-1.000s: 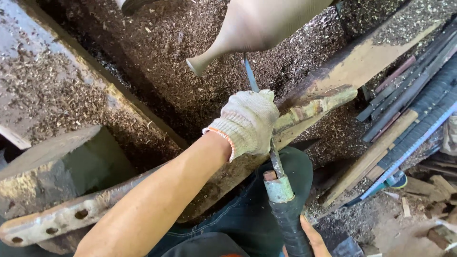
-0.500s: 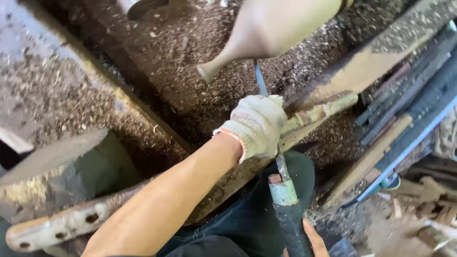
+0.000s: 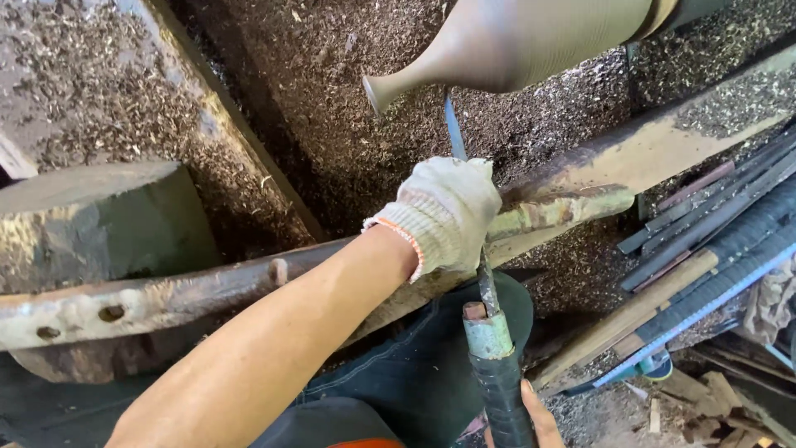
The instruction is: Using a turning chisel to shape a piece of wood on a lathe.
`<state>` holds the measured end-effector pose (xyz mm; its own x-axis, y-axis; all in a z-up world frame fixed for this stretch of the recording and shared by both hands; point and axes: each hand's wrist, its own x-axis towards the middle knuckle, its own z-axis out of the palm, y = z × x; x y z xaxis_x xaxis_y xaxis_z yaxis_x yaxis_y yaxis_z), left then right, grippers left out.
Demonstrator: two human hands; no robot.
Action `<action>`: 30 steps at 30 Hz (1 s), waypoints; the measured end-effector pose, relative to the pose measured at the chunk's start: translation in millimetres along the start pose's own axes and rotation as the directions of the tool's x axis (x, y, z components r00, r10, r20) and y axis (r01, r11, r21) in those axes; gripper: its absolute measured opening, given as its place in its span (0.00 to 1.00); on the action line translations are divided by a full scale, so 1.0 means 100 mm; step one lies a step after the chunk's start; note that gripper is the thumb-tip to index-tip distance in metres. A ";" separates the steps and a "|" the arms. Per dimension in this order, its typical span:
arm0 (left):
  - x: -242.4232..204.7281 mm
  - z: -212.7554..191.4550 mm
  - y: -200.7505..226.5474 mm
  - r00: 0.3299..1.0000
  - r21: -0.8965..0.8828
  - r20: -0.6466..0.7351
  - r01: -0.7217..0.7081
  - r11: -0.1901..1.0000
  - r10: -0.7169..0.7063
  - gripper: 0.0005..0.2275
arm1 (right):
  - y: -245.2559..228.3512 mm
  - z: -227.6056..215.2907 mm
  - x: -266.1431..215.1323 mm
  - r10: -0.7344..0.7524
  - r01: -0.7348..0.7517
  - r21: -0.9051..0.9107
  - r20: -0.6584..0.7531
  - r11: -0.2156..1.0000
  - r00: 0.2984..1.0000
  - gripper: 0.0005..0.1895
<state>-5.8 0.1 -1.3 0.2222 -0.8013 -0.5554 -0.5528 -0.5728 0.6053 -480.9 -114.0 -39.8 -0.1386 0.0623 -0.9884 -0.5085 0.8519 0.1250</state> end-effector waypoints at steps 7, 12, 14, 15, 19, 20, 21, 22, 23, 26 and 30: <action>-0.01 0.08 0.02 0.997 0.021 -0.055 0.048 0.999 -0.047 0.16 | -0.31 0.42 -0.18 -0.017 0.020 0.024 -0.114 1.000 0.993 0.25; -0.05 0.07 0.06 0.994 -0.019 -0.069 0.088 0.996 -0.089 0.17 | -0.41 0.08 0.00 -0.028 0.028 -0.006 -0.139 1.000 0.990 0.24; -0.08 0.06 0.07 0.989 -0.029 -0.083 0.123 0.992 -0.125 0.18 | -0.50 0.05 0.01 -0.045 0.039 -0.063 -0.093 0.997 0.995 0.25; -0.11 0.06 0.08 0.990 -0.018 -0.054 0.130 0.991 -0.131 0.17 | -0.54 0.04 -0.02 -0.032 0.018 -0.136 -0.099 0.991 0.995 0.27; -0.22 0.18 0.13 0.965 -0.043 -0.251 0.062 0.997 -0.071 0.21 | -0.49 -0.48 -0.03 -0.217 0.277 -0.374 0.194 0.885 0.957 0.25; -0.24 0.22 0.18 0.966 -0.028 -0.253 0.047 0.999 -0.052 0.21 | -0.50 -0.65 0.15 -0.232 0.290 -0.357 0.196 0.888 0.953 0.25; -0.26 0.27 0.22 0.944 -0.038 -0.325 0.043 0.998 -0.053 0.23 | -0.48 -0.83 0.32 -0.224 0.274 -0.329 0.181 0.904 0.958 0.24; -0.28 0.32 0.26 0.917 -0.050 -0.395 0.037 0.998 -0.054 0.27 | -0.46 -1.01 0.50 -0.216 0.258 -0.300 0.166 0.918 0.962 0.25; -0.20 0.41 0.27 0.920 -0.039 -0.390 0.018 0.999 -0.032 0.27 | -0.43 -0.98 0.43 -0.226 0.264 -0.280 0.160 0.923 0.961 0.25; 0.00 0.57 0.33 0.908 0.093 -0.402 -0.084 0.992 0.115 0.20 | -0.39 -0.77 0.11 0.058 -0.057 0.013 -0.083 0.998 0.995 0.28; 0.15 0.41 0.42 0.957 -0.017 -0.287 -0.061 0.998 0.053 0.19 | -0.24 -0.24 -0.59 -0.362 0.359 -0.247 0.036 0.900 0.932 0.34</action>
<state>-58.2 -28.8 -7.6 0.4133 -0.8465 -0.3357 -0.5512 -0.5259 0.6478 -481.2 -150.5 18.1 0.0849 -0.2315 -0.9691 -0.7172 0.6610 -0.2208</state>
